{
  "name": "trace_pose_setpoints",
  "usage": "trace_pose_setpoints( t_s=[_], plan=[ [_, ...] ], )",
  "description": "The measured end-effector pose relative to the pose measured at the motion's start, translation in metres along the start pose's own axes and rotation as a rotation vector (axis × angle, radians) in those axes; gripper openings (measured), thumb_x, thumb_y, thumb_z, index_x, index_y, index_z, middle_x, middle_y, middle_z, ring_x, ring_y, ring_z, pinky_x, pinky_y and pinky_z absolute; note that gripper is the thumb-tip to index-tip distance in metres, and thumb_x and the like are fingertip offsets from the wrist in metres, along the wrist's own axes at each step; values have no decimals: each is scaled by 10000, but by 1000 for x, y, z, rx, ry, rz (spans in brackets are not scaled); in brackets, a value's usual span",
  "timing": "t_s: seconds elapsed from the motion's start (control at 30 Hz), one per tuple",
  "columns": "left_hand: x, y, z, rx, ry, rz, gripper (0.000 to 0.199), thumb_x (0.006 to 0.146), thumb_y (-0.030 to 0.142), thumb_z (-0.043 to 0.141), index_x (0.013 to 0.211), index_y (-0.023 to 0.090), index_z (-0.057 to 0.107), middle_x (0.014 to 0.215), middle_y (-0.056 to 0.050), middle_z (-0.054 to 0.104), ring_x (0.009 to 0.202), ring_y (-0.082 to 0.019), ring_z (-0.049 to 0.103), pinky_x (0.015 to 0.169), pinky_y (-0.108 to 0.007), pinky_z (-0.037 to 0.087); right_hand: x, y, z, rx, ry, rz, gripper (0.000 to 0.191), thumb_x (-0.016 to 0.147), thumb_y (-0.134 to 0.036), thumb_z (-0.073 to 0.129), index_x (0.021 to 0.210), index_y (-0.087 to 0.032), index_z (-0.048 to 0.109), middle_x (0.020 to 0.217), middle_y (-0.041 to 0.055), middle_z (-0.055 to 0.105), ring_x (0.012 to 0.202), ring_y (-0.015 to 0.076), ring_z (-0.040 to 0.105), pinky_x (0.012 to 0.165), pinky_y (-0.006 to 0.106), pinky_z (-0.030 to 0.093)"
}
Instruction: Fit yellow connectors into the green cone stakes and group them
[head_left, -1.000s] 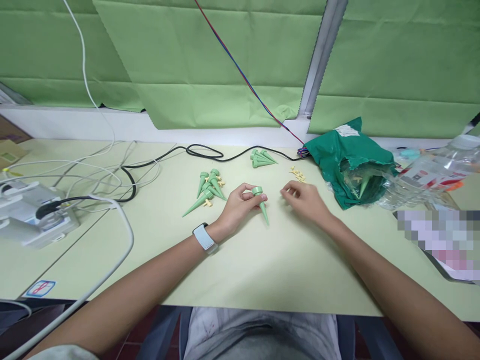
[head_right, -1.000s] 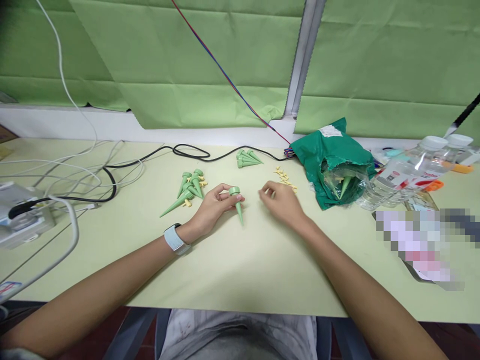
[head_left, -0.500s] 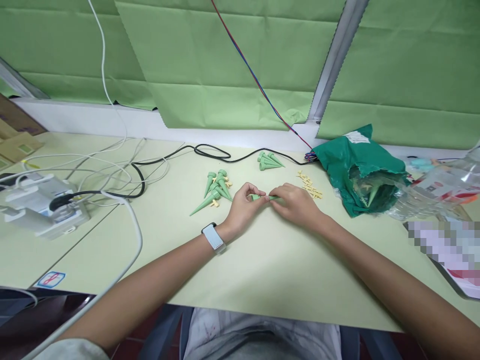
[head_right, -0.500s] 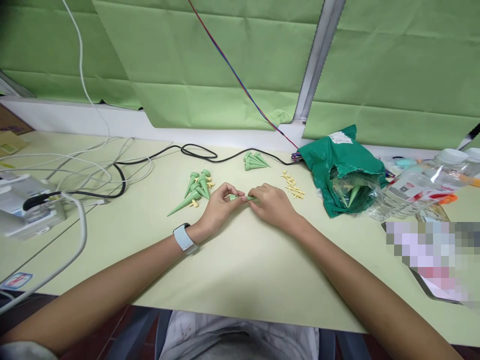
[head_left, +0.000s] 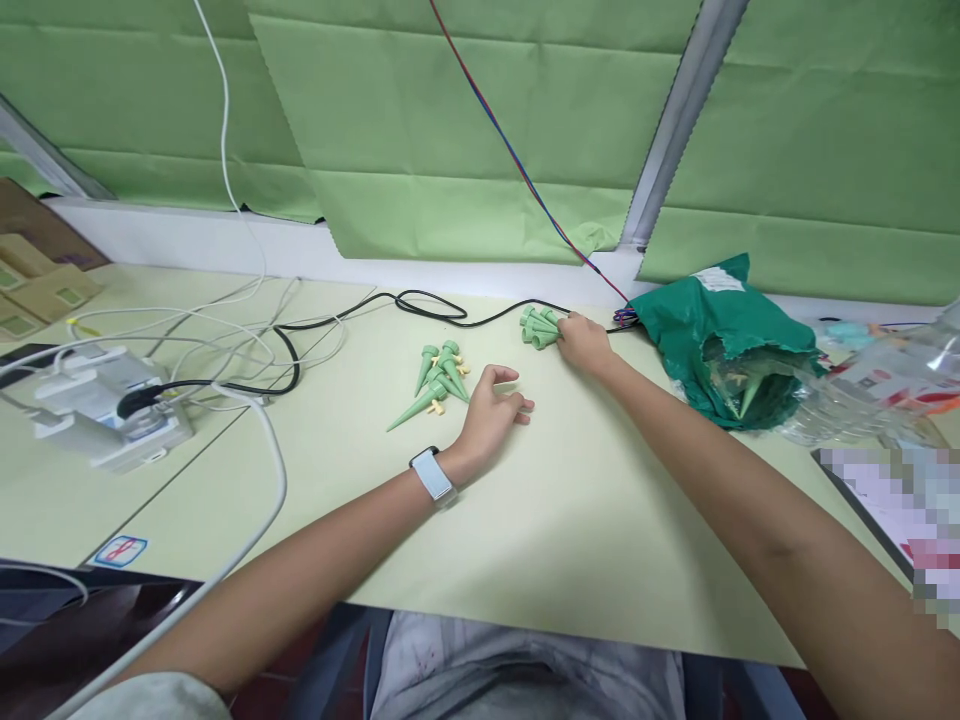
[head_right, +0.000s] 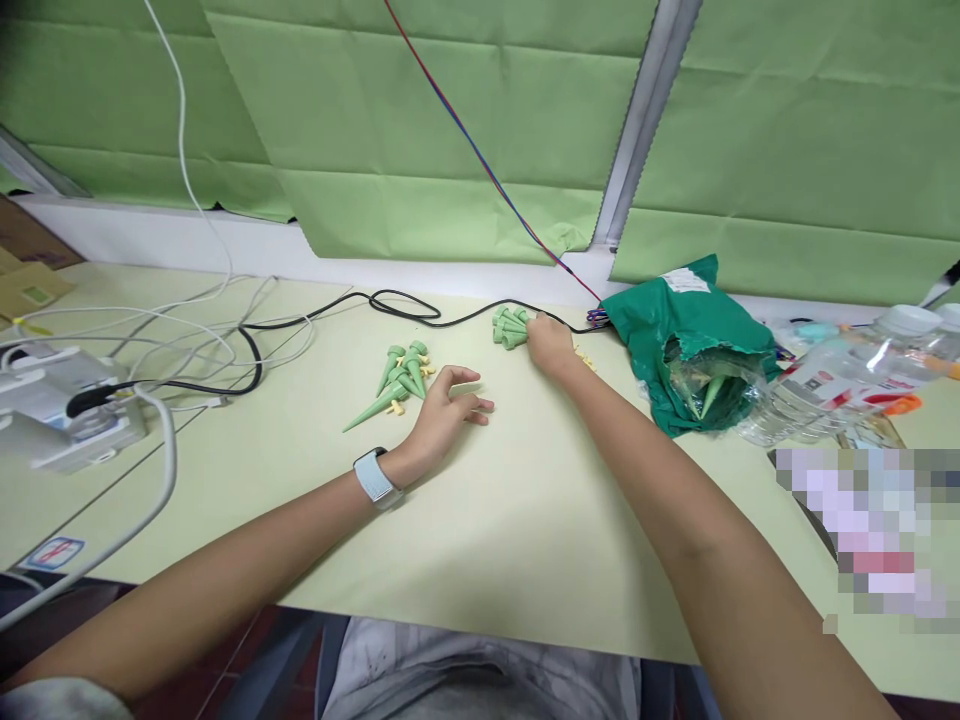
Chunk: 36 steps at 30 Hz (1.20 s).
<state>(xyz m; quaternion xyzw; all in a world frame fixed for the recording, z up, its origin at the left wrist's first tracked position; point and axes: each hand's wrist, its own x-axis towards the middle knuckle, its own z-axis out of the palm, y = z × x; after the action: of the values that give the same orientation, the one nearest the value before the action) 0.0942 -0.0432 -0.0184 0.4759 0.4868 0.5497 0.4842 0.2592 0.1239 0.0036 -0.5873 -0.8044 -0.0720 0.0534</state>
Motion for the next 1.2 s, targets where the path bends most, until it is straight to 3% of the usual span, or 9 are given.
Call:
trace_pose_setpoints(
  t_s=[0.4, 0.63, 0.83, 0.93, 1.0, 1.1, 1.2],
  plan=[
    [0, 2, 1, -8, -6, -29, 221, 779, 142, 546, 987, 196, 493, 1254, -95, 501, 843, -157, 685, 678, -323, 582, 24, -11, 11, 68, 10, 110, 297, 986, -150, 466, 1172, -135, 697, 1160, 203, 711, 1051, 285, 692, 870, 323, 480],
    [0, 2, 0, 12, -31, -21, 212, 782, 144, 537, 986, 194, 511, 1224, -84, 519, 839, -154, 683, 671, -312, 574, 13, -9, 17, 94, 62, 95, 305, 986, -203, 462, 1159, -181, 711, 1240, 163, 693, 1100, 288, 660, 910, 336, 470],
    [0, 3, 0, 33, -38, -22, 207, 785, 147, 535, 987, 194, 529, 1212, -83, 532, 834, -153, 678, 671, -307, 562, 7, -8, 17, 122, 94, 90, 299, 986, -176, 448, 1108, -176, 721, 1187, 164, 708, 1060, 289, 663, 891, 347, 472],
    [0, 2, -1, 60, -55, -24, 189, 794, 150, 537, 978, 194, 542, 1179, -80, 573, 831, -152, 678, 688, -302, 551, 6, -14, 14, 152, 132, 99, 318, 965, -141, 463, 1197, -147, 681, 1214, 192, 690, 1079, 296, 656, 894, 356, 471],
    [-1, 1, -2, 99, -123, 1, 157, 798, 153, 549, 951, 193, 552, 1060, -63, 627, 793, -144, 667, 704, -294, 536, 3, -24, 9, 184, 170, 87, 354, 958, -132, 460, 1262, -136, 641, 1263, 201, 666, 1117, 294, 641, 904, 355, 467],
    [-6, 4, -3, 151, -335, 50, 156, 798, 159, 574, 948, 201, 579, 841, -25, 665, 754, -153, 649, 714, -290, 514, -4, -49, -1, 382, 173, -77, 299, 972, -189, 463, 1182, -163, 675, 1221, 145, 697, 1103, 257, 646, 894, 324, 470],
    [-13, 8, -3, 232, -561, 78, 147, 798, 178, 572, 920, 205, 649, 787, -31, 698, 758, -180, 660, 688, -291, 506, -12, -81, -13, 573, 17, -277, 237, 963, -357, 543, 1084, -224, 699, 956, 31, 761, 834, 177, 698, 749, 252, 492]
  ],
)
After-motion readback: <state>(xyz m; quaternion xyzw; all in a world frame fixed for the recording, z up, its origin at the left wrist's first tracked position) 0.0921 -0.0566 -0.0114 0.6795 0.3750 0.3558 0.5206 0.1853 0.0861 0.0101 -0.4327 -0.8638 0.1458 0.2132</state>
